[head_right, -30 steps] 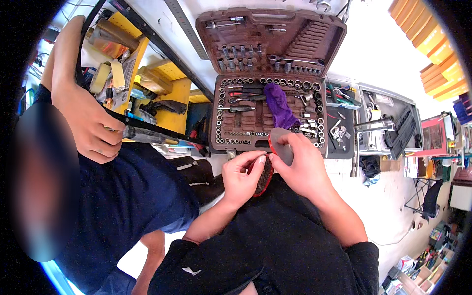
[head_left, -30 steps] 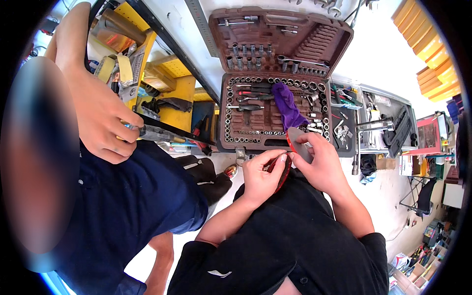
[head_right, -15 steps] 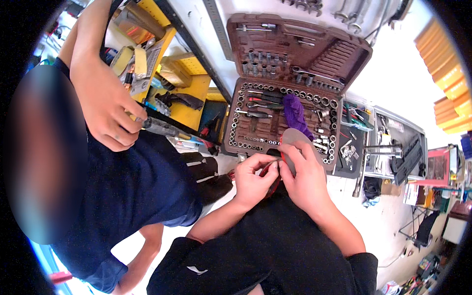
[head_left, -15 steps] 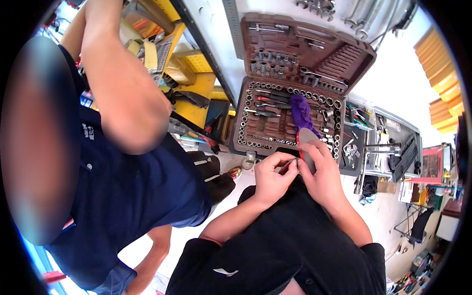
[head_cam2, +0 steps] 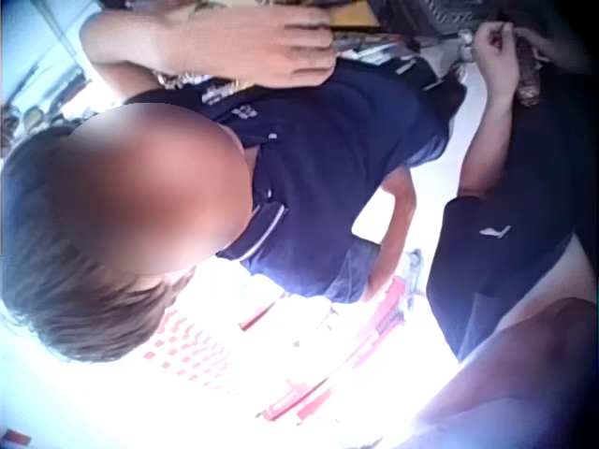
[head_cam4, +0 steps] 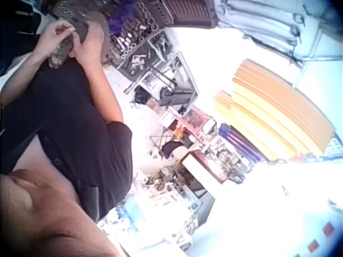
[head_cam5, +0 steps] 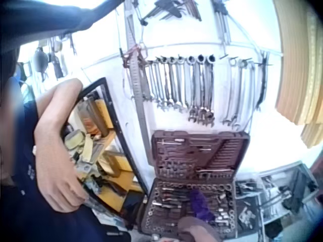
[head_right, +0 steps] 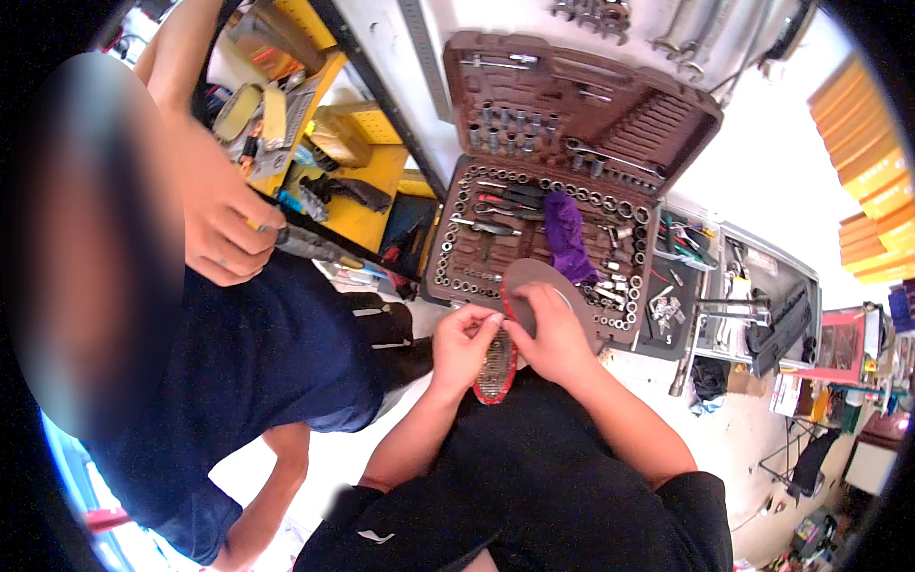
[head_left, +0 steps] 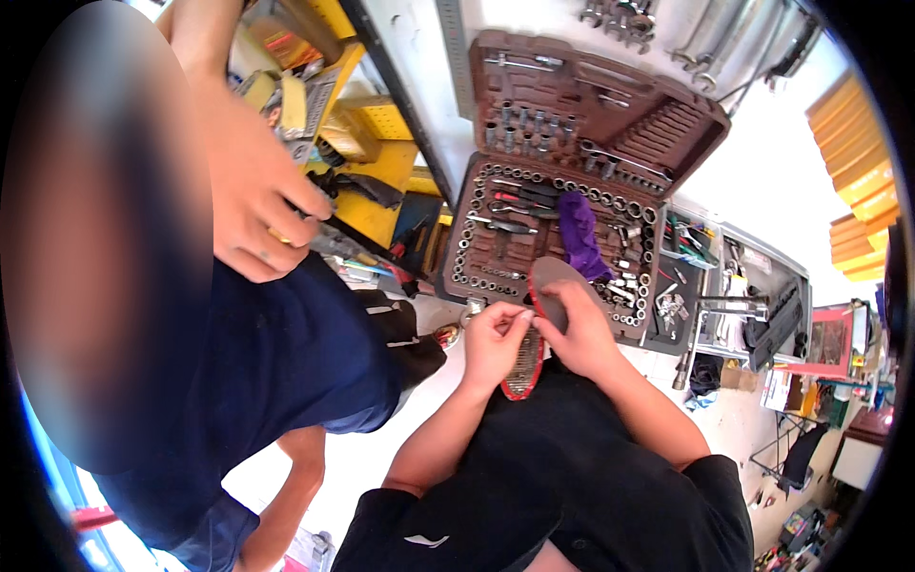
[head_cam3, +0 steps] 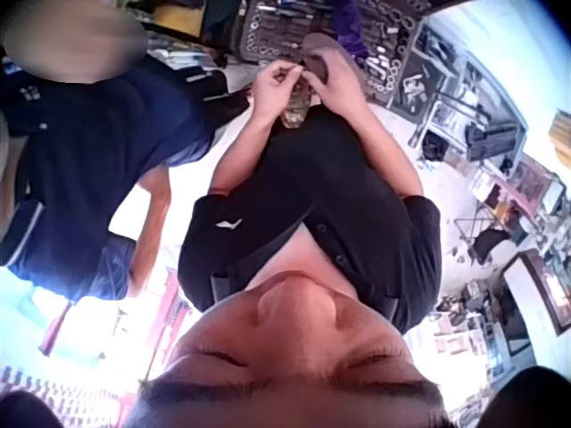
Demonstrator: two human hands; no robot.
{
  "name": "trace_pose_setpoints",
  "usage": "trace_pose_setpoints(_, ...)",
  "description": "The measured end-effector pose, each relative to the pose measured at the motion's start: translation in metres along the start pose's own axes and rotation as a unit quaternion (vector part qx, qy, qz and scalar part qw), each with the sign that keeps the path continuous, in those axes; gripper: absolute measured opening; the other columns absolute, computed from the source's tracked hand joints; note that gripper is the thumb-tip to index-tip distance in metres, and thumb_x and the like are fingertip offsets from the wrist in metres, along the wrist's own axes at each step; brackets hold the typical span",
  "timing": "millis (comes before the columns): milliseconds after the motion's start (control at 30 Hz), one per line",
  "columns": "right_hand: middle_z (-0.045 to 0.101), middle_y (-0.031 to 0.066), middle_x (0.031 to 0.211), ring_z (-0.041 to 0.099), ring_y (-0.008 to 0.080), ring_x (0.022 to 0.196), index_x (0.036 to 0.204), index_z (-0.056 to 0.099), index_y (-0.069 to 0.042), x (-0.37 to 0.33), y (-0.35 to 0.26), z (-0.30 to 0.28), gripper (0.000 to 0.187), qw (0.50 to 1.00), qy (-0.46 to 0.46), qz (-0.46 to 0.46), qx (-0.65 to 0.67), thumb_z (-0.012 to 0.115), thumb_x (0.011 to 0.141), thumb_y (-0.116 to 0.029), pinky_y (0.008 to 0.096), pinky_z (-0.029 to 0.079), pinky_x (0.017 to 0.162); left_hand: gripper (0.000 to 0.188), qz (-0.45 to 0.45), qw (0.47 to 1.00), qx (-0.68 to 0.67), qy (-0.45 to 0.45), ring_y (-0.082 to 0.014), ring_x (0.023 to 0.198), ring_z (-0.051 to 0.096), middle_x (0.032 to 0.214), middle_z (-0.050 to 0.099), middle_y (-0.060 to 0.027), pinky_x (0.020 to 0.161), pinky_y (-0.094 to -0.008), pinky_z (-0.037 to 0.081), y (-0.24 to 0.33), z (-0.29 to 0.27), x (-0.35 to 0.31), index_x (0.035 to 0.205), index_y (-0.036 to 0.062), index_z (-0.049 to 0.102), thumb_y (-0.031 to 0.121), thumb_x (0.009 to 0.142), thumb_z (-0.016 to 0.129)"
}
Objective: The person wraps a red wire with gray electrical tape, cuts the tape with scissors, and then uses a crimping tool to attach a metal connector to the wire end. A second person assists by holding the wire and inspecting the crimped connection.
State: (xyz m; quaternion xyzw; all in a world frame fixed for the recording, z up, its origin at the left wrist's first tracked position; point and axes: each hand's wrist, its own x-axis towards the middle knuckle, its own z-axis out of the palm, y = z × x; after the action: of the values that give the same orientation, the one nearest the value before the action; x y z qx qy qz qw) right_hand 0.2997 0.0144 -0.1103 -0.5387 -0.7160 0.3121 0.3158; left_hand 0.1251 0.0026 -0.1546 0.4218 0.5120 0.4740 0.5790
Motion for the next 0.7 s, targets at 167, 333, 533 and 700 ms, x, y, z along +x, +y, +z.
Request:
trace_pose_setpoints(167, 0.06, 0.0168, 0.127, 0.06, 0.0413, 0.116, 0.127, 0.059, -0.005, 0.012, 0.036, 0.019, 0.052, 0.999, -0.013, -0.023, -0.02, 0.082, 0.082, -0.019, 0.0463, 0.051, 0.098, 0.007, -0.063, 0.997, 0.008, 0.043, -0.0062, 0.075, 0.063, 0.086, 0.072, -0.0016, 0.07, -0.0231, 0.05, -0.039, -0.006, 0.015, 0.099, -0.001, 0.073, 0.006, 0.098, 0.072)
trace_pose_setpoints(333, 0.06, 0.0133, 0.134, 0.058, 0.0382, 0.121, 0.129, 0.062, -0.007, 0.023, 0.094, 0.047, 0.056, 0.986, -0.023, -0.1, -0.135, 0.081, 0.08, -0.024, 0.0466, 0.048, 0.102, 0.01, -0.058, 0.993, 0.032, 0.093, -0.0076, 0.07, 0.061, 0.082, 0.07, -0.0028, 0.065, -0.0235, 0.048, -0.098, -0.003, 0.042, 0.095, -0.0014, 0.071, 0.008, 0.098, 0.072)
trace_pose_setpoints(533, 0.059, 0.0078, 0.138, 0.055, 0.0348, 0.129, 0.127, 0.065, -0.011, -0.005, 0.129, 0.07, 0.048, 0.975, 0.022, -0.117, -0.186, 0.075, 0.084, -0.028, 0.0499, 0.044, 0.109, 0.009, -0.039, 0.99, 0.113, 0.079, -0.0085, 0.072, 0.062, 0.084, 0.07, -0.0041, 0.068, -0.0243, 0.05, -0.128, -0.006, 0.042, 0.097, -0.0023, 0.07, 0.006, 0.098, 0.071)
trace_pose_setpoints(700, 0.061, 0.0153, 0.131, 0.053, 0.034, 0.132, 0.12, 0.066, -0.005, -0.058, 0.109, 0.05, 0.044, 0.973, 0.17, -0.075, -0.138, 0.076, 0.081, -0.024, 0.0494, 0.043, 0.113, 0.011, -0.08, 0.989, 0.1, 0.071, -0.0117, 0.075, 0.066, 0.087, 0.072, -0.0063, 0.07, -0.0267, 0.055, -0.132, -0.014, 0.041, 0.097, -0.0008, 0.07, 0.009, 0.101, 0.068)
